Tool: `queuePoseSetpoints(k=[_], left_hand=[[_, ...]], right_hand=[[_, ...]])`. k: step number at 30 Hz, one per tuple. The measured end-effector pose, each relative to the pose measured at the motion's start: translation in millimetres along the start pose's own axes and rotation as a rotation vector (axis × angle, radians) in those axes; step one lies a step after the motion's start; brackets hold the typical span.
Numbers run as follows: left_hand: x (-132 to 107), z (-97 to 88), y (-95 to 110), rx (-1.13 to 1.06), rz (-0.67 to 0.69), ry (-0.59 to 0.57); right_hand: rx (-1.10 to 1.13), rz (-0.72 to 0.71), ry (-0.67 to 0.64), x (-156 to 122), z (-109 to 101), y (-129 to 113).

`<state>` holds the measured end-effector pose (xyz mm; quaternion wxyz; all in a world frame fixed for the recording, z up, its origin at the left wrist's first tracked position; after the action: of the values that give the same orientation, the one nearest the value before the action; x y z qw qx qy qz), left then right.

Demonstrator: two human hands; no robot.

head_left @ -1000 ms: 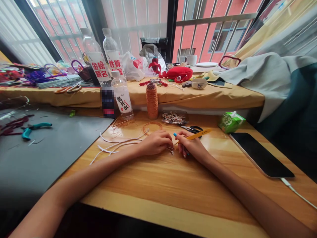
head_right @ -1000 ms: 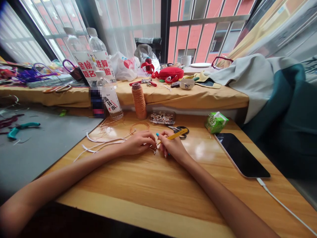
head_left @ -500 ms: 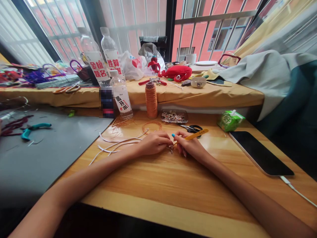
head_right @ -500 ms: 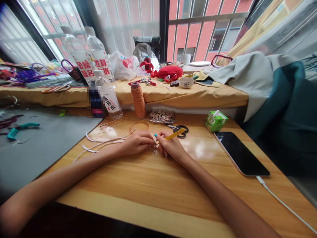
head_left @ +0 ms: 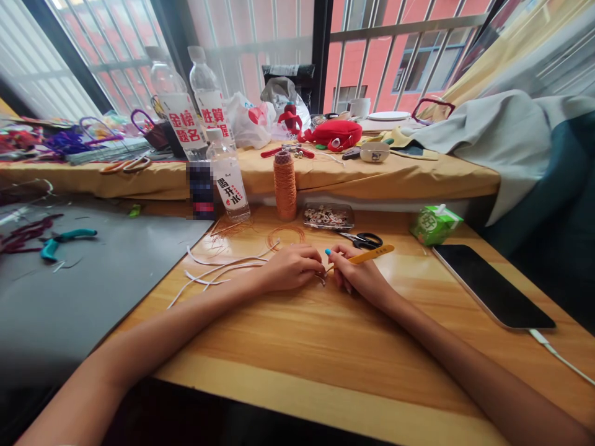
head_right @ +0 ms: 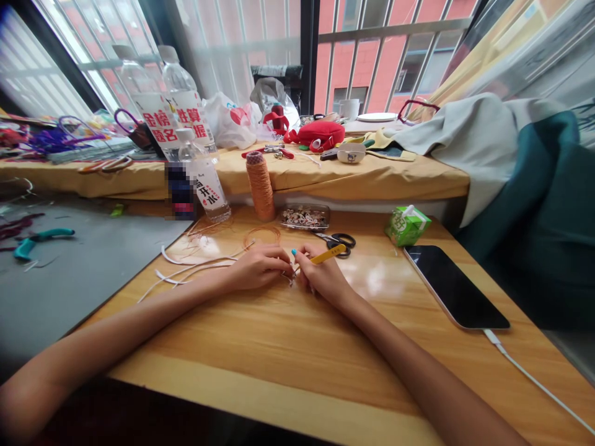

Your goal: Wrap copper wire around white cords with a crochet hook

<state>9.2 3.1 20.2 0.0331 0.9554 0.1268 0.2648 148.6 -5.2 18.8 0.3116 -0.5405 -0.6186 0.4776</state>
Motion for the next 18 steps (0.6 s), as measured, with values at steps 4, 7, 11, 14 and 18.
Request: queuePoseSetpoints(k=[4,7,11,14,18], left_hand=[[-0.7,0.3,0.9,0.031,0.006,-0.010],[-1.0,0.3,1.3,0.045,0.005,-0.014],[-0.7,0.0,1.9,0.061,0.017,-0.017],[-0.3,-0.2,2.3,0.079,0.023,-0.023],[-0.4,0.0,2.2,0.081,0.015,-0.033]], right_hand=[[-0.009,-0.003,-0.002,-0.4,0.0,-0.2],[0.001,-0.013,0.005,-0.5,0.1,0.1],[-0.008,-0.018,0.021,-1.0,-0.2,-0.2],[-0.008,-0.008,0.019,-1.0,-0.3,0.5],[-0.015,-0.004,-0.006,-0.5,0.7,2.2]])
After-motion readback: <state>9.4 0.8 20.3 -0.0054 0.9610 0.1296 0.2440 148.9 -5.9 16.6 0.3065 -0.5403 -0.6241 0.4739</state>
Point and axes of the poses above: each hand's wrist, its own x-axis towards the middle knuckle, its own z-axis out of the palm, y = z × x, the point moved 3 cm from there along x, towards the middle knuckle, and after that the axes turned 13 degrees about z, right-handed, at the moved point
